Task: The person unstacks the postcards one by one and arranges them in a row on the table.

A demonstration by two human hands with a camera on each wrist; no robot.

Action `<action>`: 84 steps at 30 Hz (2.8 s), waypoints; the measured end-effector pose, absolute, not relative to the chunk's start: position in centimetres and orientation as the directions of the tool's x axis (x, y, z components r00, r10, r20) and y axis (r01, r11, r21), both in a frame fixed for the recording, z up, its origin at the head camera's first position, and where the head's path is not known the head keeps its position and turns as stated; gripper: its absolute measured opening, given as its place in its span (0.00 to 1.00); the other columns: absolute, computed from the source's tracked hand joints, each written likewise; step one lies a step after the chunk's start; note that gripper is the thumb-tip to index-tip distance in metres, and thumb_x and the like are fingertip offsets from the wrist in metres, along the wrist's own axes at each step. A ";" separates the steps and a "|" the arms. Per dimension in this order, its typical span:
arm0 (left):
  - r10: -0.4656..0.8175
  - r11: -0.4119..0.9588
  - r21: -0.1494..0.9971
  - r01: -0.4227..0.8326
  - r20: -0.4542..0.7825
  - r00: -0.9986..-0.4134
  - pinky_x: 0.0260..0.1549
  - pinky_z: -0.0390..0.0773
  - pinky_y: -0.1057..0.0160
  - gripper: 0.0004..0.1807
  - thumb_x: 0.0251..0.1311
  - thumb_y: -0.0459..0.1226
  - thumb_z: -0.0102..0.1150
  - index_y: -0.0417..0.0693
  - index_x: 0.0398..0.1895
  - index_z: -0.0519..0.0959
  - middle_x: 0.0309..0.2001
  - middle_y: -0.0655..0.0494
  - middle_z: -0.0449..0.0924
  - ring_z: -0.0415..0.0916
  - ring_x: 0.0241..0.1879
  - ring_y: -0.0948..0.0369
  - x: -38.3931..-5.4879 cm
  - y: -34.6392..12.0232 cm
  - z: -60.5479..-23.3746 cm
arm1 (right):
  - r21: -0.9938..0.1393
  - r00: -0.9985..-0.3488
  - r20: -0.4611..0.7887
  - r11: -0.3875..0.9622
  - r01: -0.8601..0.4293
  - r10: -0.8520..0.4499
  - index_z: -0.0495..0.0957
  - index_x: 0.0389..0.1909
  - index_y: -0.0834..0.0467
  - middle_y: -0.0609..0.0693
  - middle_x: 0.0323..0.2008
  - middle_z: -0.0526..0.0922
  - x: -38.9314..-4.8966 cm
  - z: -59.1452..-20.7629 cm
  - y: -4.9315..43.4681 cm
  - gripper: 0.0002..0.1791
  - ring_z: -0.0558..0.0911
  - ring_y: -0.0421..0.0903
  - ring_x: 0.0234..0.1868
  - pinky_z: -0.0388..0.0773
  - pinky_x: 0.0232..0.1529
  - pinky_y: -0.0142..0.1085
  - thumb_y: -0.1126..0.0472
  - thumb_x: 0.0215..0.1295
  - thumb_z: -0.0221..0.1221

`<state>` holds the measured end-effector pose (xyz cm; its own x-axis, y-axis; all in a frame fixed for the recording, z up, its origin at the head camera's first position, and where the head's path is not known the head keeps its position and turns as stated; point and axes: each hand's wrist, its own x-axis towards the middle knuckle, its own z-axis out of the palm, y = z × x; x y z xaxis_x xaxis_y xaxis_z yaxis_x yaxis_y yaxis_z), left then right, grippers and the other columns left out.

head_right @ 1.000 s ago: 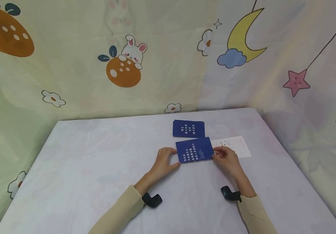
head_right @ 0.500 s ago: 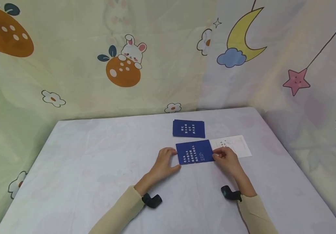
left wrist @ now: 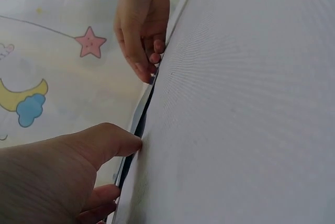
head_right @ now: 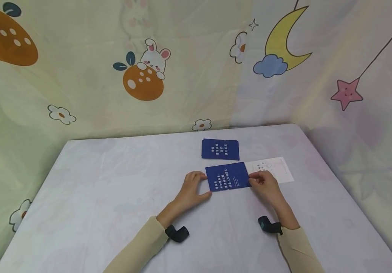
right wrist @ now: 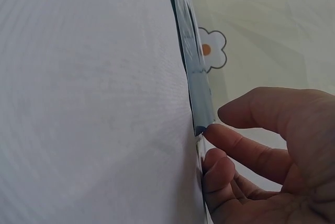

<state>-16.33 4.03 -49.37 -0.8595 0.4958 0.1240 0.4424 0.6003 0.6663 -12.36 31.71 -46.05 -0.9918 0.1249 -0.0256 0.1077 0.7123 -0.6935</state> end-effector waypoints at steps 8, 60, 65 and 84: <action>0.494 0.581 0.680 0.447 0.141 -0.858 0.67 0.60 0.55 0.26 0.55 0.43 0.68 0.43 0.54 0.73 0.58 0.50 0.68 0.59 0.65 0.51 -16.4 4.0 -49.3 | -0.692 -0.992 -0.015 0.715 0.099 0.123 0.79 0.46 0.72 0.61 0.40 0.74 -12.3 -45.9 31.7 0.14 0.73 0.51 0.39 0.70 0.37 0.32 0.64 0.67 0.57; 0.446 0.528 0.785 0.324 0.068 -0.892 0.69 0.52 0.47 0.29 0.57 0.46 0.66 0.45 0.59 0.73 0.61 0.49 0.69 0.60 0.66 0.52 -16.7 4.8 -48.7 | -0.736 -0.966 0.129 0.674 0.060 0.226 0.78 0.49 0.71 0.64 0.41 0.79 -13.9 -45.4 31.4 0.15 0.72 0.41 0.37 0.68 0.36 0.22 0.67 0.65 0.57; 0.438 0.547 0.774 0.318 0.060 -0.897 0.68 0.53 0.46 0.30 0.57 0.46 0.65 0.44 0.61 0.71 0.62 0.48 0.68 0.60 0.66 0.51 -17.0 4.8 -48.8 | -0.753 -0.972 0.098 0.654 0.066 0.212 0.76 0.52 0.71 0.67 0.47 0.77 -14.7 -45.3 30.8 0.16 0.75 0.53 0.45 0.70 0.44 0.30 0.66 0.66 0.56; 0.319 0.514 0.819 0.254 0.093 -0.943 0.66 0.54 0.47 0.39 0.57 0.44 0.64 0.39 0.68 0.61 0.60 0.46 0.69 0.61 0.64 0.49 -20.2 4.9 -48.4 | -0.775 -0.989 0.075 0.632 0.024 0.129 0.72 0.56 0.72 0.69 0.49 0.75 -17.4 -45.1 29.3 0.19 0.74 0.61 0.50 0.72 0.53 0.50 0.67 0.67 0.55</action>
